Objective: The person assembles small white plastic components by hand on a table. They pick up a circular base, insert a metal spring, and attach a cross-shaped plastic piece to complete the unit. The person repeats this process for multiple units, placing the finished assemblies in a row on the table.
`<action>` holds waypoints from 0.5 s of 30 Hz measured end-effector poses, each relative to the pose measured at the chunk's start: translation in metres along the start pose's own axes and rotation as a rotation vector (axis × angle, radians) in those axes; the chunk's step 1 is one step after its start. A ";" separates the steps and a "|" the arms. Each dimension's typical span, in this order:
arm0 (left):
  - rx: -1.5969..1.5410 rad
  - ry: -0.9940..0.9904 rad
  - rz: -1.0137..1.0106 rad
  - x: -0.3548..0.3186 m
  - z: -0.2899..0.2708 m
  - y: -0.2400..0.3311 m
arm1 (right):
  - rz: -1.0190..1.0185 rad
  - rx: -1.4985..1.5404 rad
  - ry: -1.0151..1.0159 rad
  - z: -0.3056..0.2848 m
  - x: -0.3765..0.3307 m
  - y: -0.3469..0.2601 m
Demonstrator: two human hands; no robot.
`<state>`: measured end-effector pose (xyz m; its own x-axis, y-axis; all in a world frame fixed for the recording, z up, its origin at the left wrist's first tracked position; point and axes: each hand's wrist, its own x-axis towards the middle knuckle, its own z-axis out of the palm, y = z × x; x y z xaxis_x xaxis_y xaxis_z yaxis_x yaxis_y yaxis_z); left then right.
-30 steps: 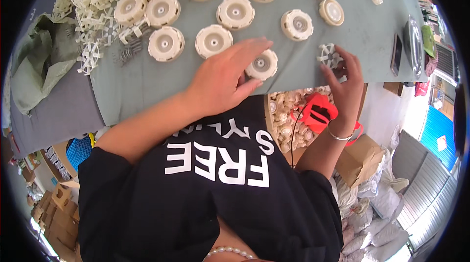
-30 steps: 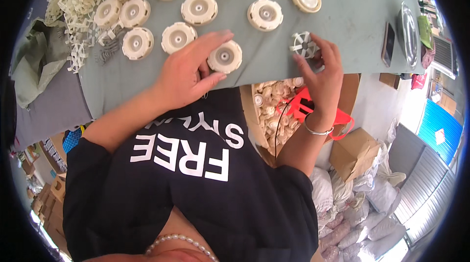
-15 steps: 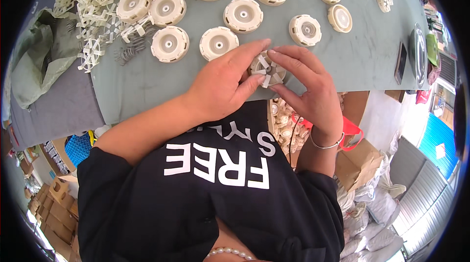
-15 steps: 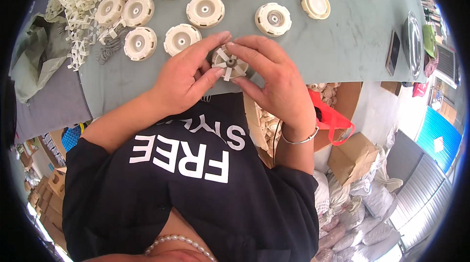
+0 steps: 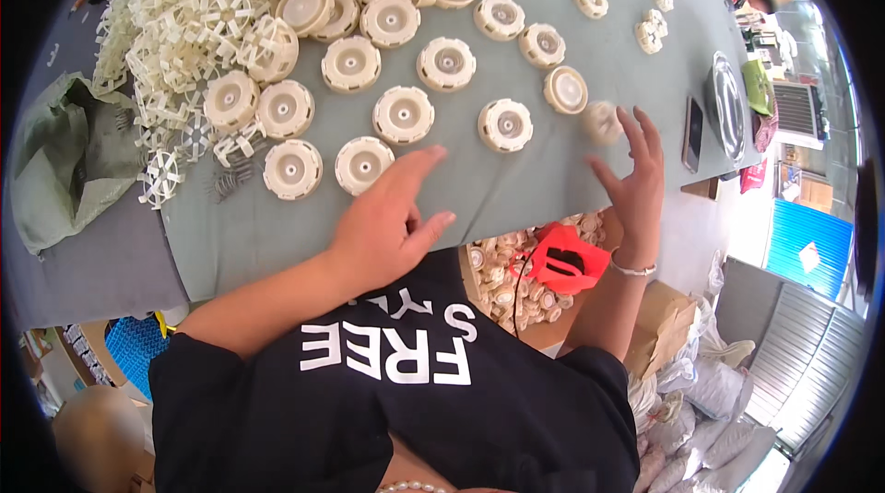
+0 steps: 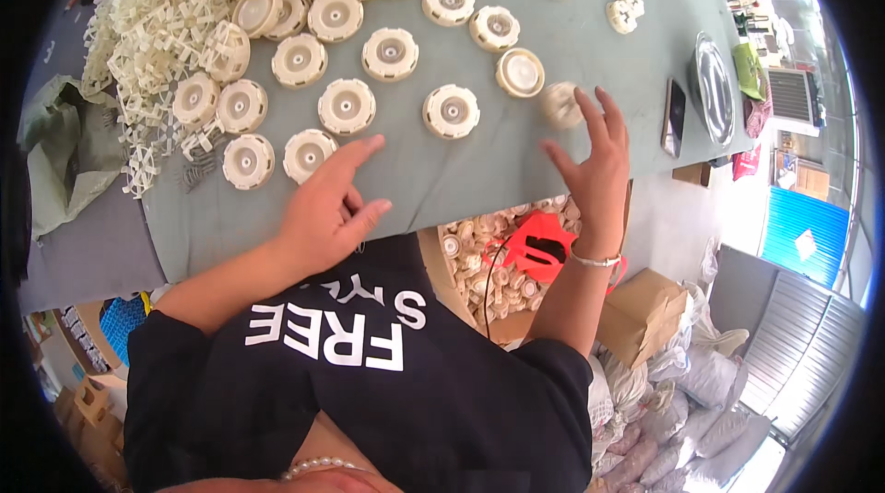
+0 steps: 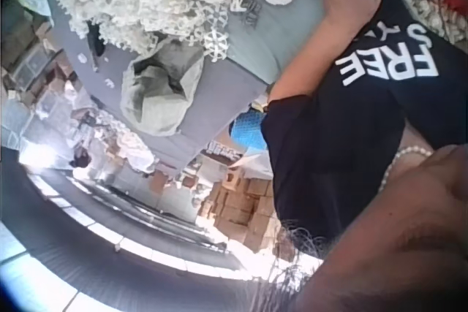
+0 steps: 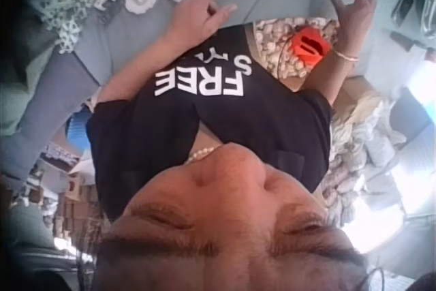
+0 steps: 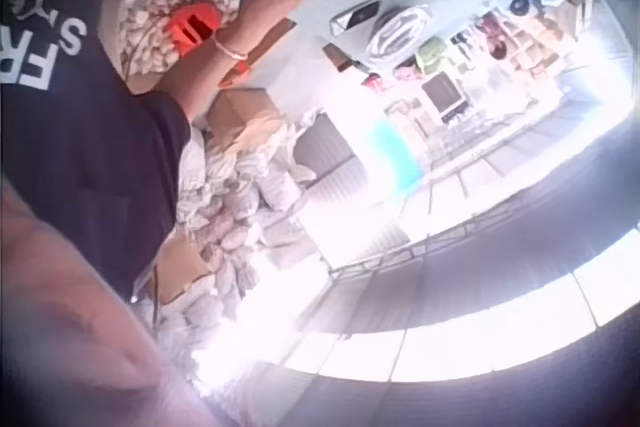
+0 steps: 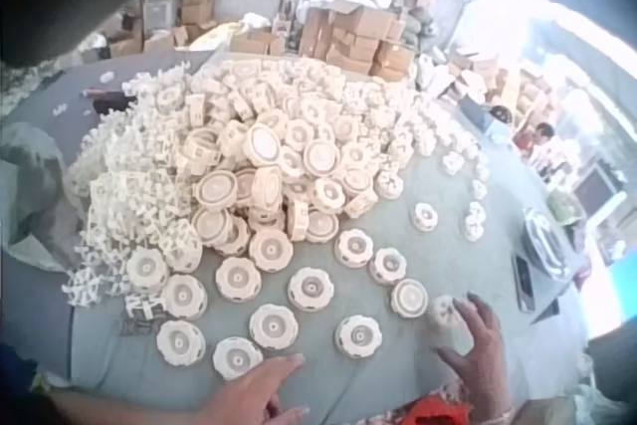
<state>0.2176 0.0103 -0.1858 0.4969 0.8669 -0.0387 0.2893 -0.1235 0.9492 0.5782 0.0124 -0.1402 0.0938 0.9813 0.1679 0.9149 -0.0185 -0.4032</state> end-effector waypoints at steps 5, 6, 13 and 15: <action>-0.004 -0.016 0.089 0.008 0.009 -0.002 | -0.238 0.062 0.049 0.051 0.054 -0.004; -0.006 -0.007 0.064 0.008 0.004 -0.003 | -0.211 0.065 0.074 0.055 0.058 -0.005; -0.019 0.059 -0.011 -0.009 -0.038 -0.011 | 0.157 1.027 -0.141 0.056 0.011 -0.063; 0.026 0.110 0.100 -0.014 -0.038 -0.004 | 0.296 1.188 -0.322 0.076 -0.022 -0.101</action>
<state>0.1779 0.0173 -0.1773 0.4319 0.8973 0.0911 0.2647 -0.2227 0.9383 0.4535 0.0072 -0.1717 -0.0186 0.9741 -0.2253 -0.0558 -0.2260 -0.9725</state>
